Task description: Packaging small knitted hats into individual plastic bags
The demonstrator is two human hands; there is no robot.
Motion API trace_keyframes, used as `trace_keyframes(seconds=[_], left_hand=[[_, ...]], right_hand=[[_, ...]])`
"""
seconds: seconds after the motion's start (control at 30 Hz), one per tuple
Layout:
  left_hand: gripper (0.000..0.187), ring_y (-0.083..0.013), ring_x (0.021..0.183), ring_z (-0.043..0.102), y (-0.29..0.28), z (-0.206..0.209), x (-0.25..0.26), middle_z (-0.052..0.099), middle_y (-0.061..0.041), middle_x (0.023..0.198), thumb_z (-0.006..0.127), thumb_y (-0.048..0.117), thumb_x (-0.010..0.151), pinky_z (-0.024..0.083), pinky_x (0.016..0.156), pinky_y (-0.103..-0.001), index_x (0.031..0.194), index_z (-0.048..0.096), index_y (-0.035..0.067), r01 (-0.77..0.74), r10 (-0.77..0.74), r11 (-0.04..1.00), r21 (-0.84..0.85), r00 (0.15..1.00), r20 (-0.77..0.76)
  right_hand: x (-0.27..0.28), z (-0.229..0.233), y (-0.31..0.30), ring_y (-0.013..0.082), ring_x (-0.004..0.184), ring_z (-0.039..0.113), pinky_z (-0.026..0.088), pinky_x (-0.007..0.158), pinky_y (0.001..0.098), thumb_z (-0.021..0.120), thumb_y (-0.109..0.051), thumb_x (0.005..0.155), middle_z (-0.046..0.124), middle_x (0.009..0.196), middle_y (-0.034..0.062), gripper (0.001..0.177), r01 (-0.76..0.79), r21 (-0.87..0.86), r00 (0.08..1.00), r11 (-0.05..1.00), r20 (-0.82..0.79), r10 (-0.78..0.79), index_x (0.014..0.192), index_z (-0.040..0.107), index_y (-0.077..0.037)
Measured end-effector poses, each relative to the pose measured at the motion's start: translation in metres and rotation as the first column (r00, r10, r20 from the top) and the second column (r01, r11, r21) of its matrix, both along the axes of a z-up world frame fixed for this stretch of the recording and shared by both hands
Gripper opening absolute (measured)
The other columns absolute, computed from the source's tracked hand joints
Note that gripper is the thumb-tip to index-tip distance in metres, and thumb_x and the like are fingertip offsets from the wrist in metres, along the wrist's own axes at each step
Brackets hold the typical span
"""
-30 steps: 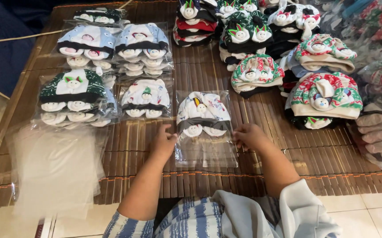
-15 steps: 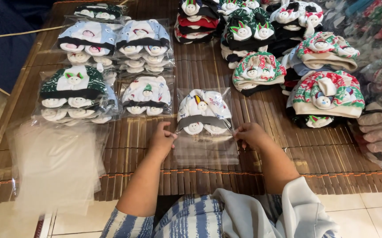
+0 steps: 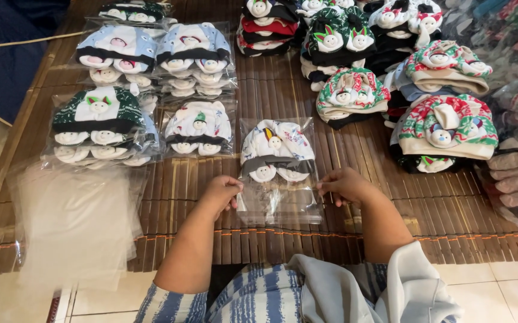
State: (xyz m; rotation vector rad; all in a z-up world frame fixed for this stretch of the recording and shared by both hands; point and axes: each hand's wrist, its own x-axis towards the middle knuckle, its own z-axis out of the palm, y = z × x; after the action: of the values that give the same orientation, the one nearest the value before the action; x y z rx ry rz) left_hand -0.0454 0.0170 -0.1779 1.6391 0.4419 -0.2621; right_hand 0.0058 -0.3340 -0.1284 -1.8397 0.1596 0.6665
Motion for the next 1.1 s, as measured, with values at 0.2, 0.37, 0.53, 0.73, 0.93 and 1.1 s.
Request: trace_keyframes(seconds=[0.2, 0.37, 0.53, 0.73, 0.93, 1.1], left_hand=[[0.032, -0.0165, 0.041, 0.062, 0.002, -0.006, 0.000, 0.068, -0.019, 0.087, 0.067, 0.006, 0.087, 0.045, 0.030, -0.020, 0.114, 0.064, -0.010, 0.003, -0.001, 0.999, -0.054, 1.000, 0.025], [0.035, -0.0176, 0.044, 0.064, 0.001, -0.018, 0.004, 0.068, -0.021, 0.094, 0.066, -0.001, 0.087, 0.047, 0.032, -0.020, 0.120, 0.059, -0.011, -0.002, 0.009, 0.996, -0.092, 0.997, 0.076], [0.040, -0.0170, 0.046, 0.065, -0.002, -0.018, 0.003, 0.065, -0.020, 0.099, 0.063, -0.003, 0.088, 0.051, 0.034, -0.019, 0.126, 0.053, -0.011, -0.013, 0.026, 0.993, -0.120, 0.994, 0.105], [0.053, -0.0283, 0.074, 0.073, -0.014, 0.028, -0.005, 0.063, -0.024, 0.103, 0.059, -0.005, 0.094, 0.067, 0.064, -0.033, 0.143, 0.038, 0.000, -0.057, 0.072, 0.997, -0.058, 0.949, 0.307], [0.049, -0.0244, 0.093, 0.072, -0.011, 0.047, -0.004, 0.063, -0.019, 0.101, 0.056, -0.006, 0.098, 0.065, 0.085, -0.035, 0.144, 0.040, 0.001, -0.041, 0.029, 0.999, 0.007, 0.802, 0.596], [0.037, -0.0234, 0.097, 0.072, -0.006, 0.056, -0.006, 0.070, -0.007, 0.100, 0.069, 0.009, 0.095, 0.064, 0.081, -0.030, 0.131, 0.065, 0.010, -0.254, -0.263, 0.861, 0.441, 0.520, 0.812]], right_hand=[[0.007, -0.021, -0.005, 0.0154, 0.031, 0.055, 0.038, 0.024, 0.0210, 0.074, -0.002, 0.083, 0.074, 0.080, 0.0227, 0.029, 0.014, 0.068, 1.000, 0.998, 0.007, -0.015, 0.108, 0.068, 0.012], [0.003, -0.014, -0.002, 0.0158, 0.031, 0.055, 0.038, 0.023, 0.0210, 0.073, 0.000, 0.083, 0.074, 0.081, 0.0234, 0.027, 0.027, 0.094, 1.000, 0.995, 0.013, -0.028, 0.107, 0.069, 0.012], [0.012, -0.047, -0.010, 0.0176, 0.031, 0.057, 0.039, 0.023, 0.0220, 0.075, 0.001, 0.083, 0.074, 0.083, 0.0266, 0.028, 0.039, 0.134, 0.999, 0.990, 0.025, -0.043, 0.107, 0.069, 0.013], [0.016, -0.056, -0.007, 0.0238, 0.044, 0.067, 0.055, 0.033, 0.0252, 0.074, -0.001, 0.088, 0.071, 0.093, 0.0228, 0.024, 0.236, 0.363, 0.966, 0.901, 0.011, -0.258, 0.109, 0.065, 0.007], [-0.007, 0.019, 0.015, 0.0334, 0.094, 0.076, 0.066, 0.083, 0.0392, 0.066, 0.001, 0.095, 0.067, 0.103, 0.0193, 0.015, 0.194, 0.534, 0.925, 0.823, 0.181, -0.335, 0.107, 0.061, 0.010], [0.013, -0.012, -0.003, 0.0185, 0.085, 0.073, 0.060, 0.079, 0.0286, 0.074, 0.001, 0.092, 0.073, 0.088, 0.0146, 0.018, 0.032, 0.433, 0.841, 0.901, 0.476, -0.259, 0.109, 0.069, 0.003]])
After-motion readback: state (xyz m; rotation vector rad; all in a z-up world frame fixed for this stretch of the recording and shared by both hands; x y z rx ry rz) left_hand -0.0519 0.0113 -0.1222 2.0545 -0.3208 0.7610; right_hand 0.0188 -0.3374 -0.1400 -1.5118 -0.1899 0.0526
